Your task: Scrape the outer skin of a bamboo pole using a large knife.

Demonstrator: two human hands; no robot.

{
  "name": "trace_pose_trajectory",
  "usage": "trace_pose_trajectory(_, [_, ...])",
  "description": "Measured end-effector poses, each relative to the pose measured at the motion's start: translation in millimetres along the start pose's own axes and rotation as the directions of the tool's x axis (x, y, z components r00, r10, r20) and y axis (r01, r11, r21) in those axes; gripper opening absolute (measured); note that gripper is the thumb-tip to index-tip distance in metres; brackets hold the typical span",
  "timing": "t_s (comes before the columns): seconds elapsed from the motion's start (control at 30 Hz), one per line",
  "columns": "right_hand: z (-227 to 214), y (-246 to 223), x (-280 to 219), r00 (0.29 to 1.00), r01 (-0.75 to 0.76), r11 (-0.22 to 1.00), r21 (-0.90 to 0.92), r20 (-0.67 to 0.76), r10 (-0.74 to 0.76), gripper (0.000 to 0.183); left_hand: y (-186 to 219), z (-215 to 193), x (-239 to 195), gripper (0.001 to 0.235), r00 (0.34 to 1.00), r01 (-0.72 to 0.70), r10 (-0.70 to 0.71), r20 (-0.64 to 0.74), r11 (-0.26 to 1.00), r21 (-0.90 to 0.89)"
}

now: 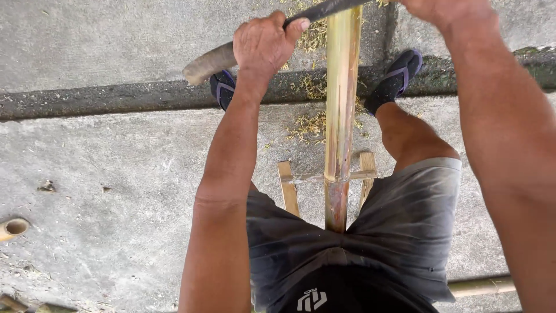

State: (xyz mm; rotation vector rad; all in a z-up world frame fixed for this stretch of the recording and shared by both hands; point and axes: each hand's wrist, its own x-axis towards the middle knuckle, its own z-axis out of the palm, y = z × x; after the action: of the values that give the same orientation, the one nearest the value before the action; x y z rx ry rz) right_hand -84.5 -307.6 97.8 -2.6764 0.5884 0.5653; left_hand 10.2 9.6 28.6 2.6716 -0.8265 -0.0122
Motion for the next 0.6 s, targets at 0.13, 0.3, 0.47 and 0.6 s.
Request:
trace_pose_trajectory(0.13, [24, 17, -30, 0.930, 0.205, 0.931, -0.301, -0.236, -0.281, 0.076, 6, -17, -27, 0.084, 0.982, -0.002, 0.007, 0.187, 1.000, -0.031])
trace_pose_trajectory(0.3, [16, 12, -14, 0.829, 0.254, 0.840, -0.479, -0.339, -0.444, 0.071, -4, -8, 2, 0.085, 0.981, -0.084, 0.081, 0.174, 0.996, 0.010])
trace_pose_trajectory(0.47, [55, 66, 47, 0.900, 0.182, 0.919, -0.351, -0.316, -0.299, 0.067, -5, 4, 24, 0.082, 0.982, -0.029, 0.015, 0.187, 0.997, 0.073])
trace_pose_trajectory(0.6, [62, 65, 14, 0.689, 0.169, 0.733, -0.659, -0.453, -0.566, 0.065, 3, -10, -2, 0.080, 0.989, -0.050, 0.043, 0.144, 0.998, 0.038])
